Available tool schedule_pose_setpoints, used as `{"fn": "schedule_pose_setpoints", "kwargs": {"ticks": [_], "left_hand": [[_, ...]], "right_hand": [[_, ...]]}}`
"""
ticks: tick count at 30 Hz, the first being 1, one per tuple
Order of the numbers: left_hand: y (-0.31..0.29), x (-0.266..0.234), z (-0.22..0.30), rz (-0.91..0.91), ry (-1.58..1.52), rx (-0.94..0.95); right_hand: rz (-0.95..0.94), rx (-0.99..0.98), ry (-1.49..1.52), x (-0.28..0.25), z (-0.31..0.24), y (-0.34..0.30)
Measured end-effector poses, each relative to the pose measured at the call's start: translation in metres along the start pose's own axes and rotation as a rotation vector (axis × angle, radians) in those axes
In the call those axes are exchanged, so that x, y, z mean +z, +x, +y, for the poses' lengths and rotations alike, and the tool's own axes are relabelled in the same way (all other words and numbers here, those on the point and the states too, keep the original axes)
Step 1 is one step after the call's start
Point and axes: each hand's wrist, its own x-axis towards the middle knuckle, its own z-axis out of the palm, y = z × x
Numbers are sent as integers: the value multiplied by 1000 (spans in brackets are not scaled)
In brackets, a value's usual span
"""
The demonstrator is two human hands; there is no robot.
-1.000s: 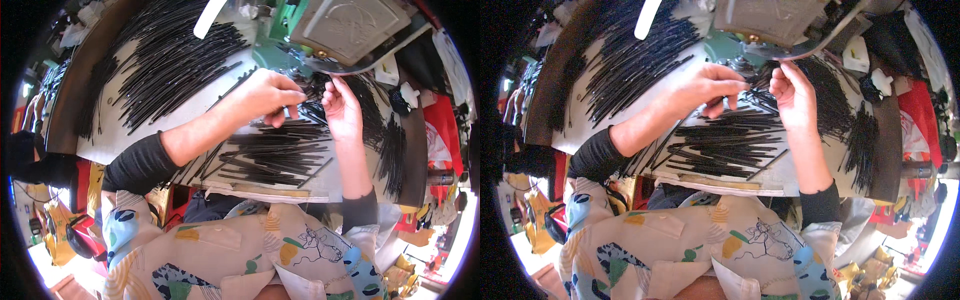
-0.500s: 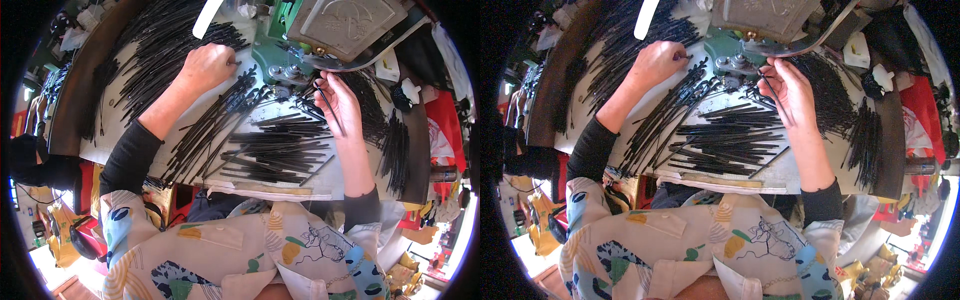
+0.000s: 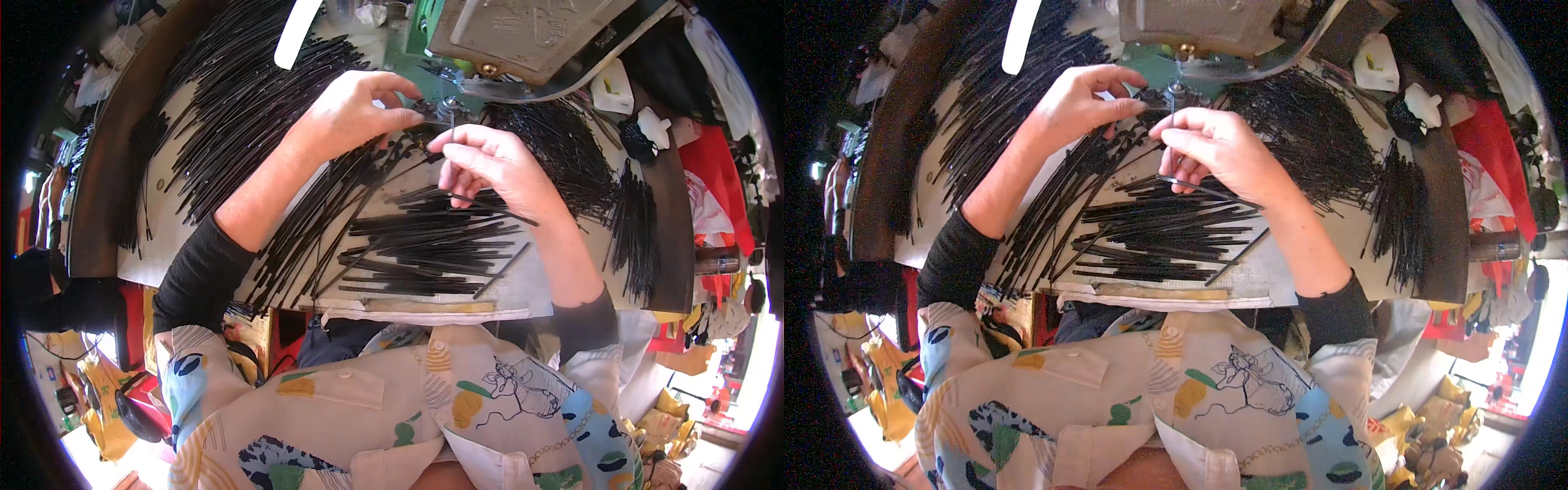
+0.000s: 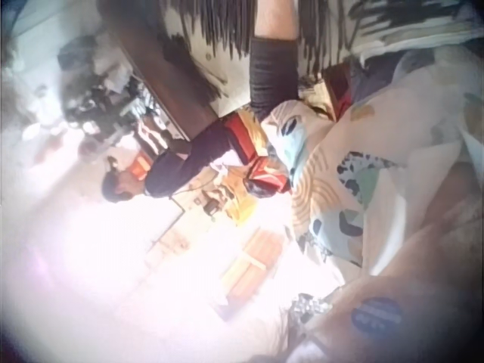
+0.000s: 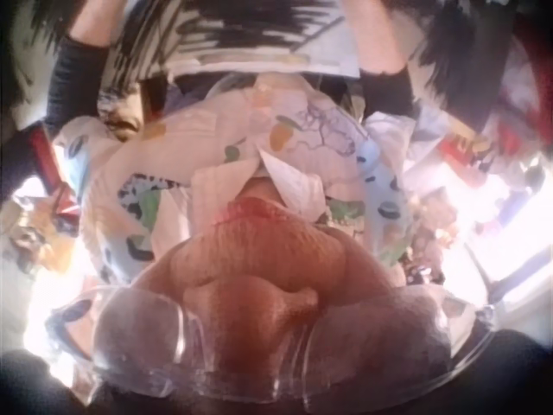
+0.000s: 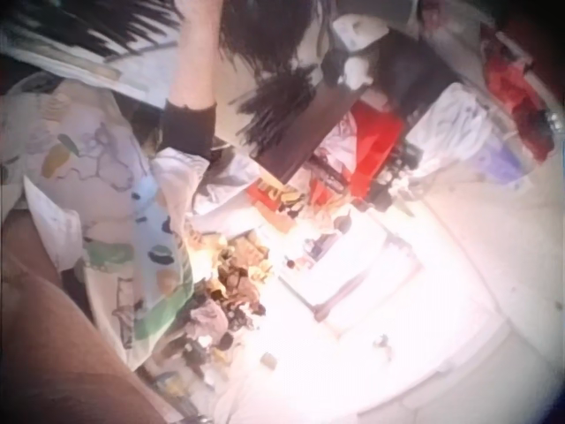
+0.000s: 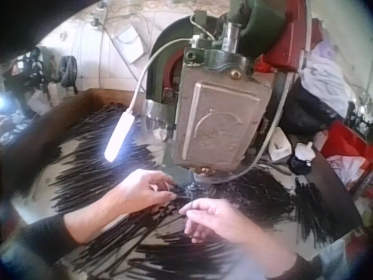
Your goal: The person assembles black plastic components by hand at a workstation, using a manual press machine to join the parts.
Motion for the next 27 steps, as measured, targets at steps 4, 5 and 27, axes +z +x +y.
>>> {"fn": "schedule_pose_setpoints", "kwargs": {"ticks": [4,5,27], "left_hand": [[2,12,11,12,-65,7],[3,15,12,3,-89,-2],[13,22,11,32,-241,9]], "right_hand": [[16,-21,-39,2,4,5],[24,-25,-53,2,4,5],[130,-96,3,-4,5,8]]}}
